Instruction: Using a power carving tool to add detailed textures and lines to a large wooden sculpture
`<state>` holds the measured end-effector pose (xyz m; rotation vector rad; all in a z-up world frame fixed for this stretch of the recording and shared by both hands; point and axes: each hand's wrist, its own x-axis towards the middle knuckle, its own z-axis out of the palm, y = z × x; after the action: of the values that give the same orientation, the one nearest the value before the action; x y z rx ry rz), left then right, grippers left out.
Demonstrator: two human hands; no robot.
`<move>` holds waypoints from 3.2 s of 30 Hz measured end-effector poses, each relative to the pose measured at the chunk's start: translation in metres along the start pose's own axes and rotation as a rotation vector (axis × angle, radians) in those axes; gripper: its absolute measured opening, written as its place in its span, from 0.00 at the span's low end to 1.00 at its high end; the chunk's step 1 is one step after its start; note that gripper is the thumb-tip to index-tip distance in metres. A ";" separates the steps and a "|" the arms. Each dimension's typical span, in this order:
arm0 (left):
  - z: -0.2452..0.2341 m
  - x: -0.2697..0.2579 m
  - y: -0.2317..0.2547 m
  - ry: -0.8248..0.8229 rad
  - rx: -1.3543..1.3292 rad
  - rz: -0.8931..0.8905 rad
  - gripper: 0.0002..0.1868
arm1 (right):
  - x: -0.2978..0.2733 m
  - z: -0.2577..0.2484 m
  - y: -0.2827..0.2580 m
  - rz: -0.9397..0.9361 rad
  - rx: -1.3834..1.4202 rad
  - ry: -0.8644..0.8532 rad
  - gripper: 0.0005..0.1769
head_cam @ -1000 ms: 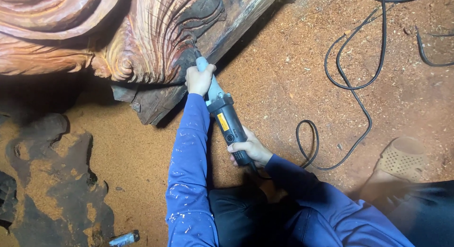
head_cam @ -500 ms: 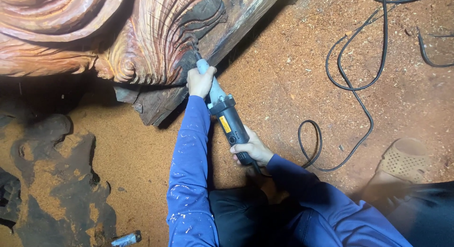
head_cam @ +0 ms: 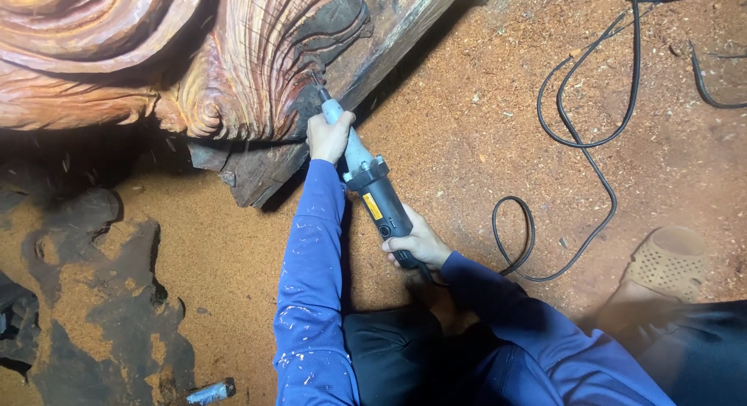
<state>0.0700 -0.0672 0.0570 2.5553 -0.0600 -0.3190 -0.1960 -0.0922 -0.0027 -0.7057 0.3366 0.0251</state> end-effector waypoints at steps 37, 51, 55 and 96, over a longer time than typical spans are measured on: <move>0.006 0.000 -0.013 0.039 -0.168 -0.010 0.13 | 0.049 -0.058 0.048 -0.144 -0.244 -0.038 0.42; 0.003 -0.012 -0.008 0.095 -0.156 -0.043 0.18 | 0.044 -0.058 0.025 -0.141 -0.273 -0.056 0.45; 0.000 -0.025 0.005 0.090 -0.049 -0.062 0.23 | 0.026 -0.047 0.013 -0.100 -0.243 -0.053 0.45; 0.022 -0.014 -0.021 0.217 -0.247 -0.047 0.30 | 0.051 -0.081 0.024 -0.115 -0.735 0.017 0.51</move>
<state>0.0510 -0.0600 0.0309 2.3322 0.1140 -0.0603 -0.1754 -0.1300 -0.0915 -1.4534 0.3005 0.0337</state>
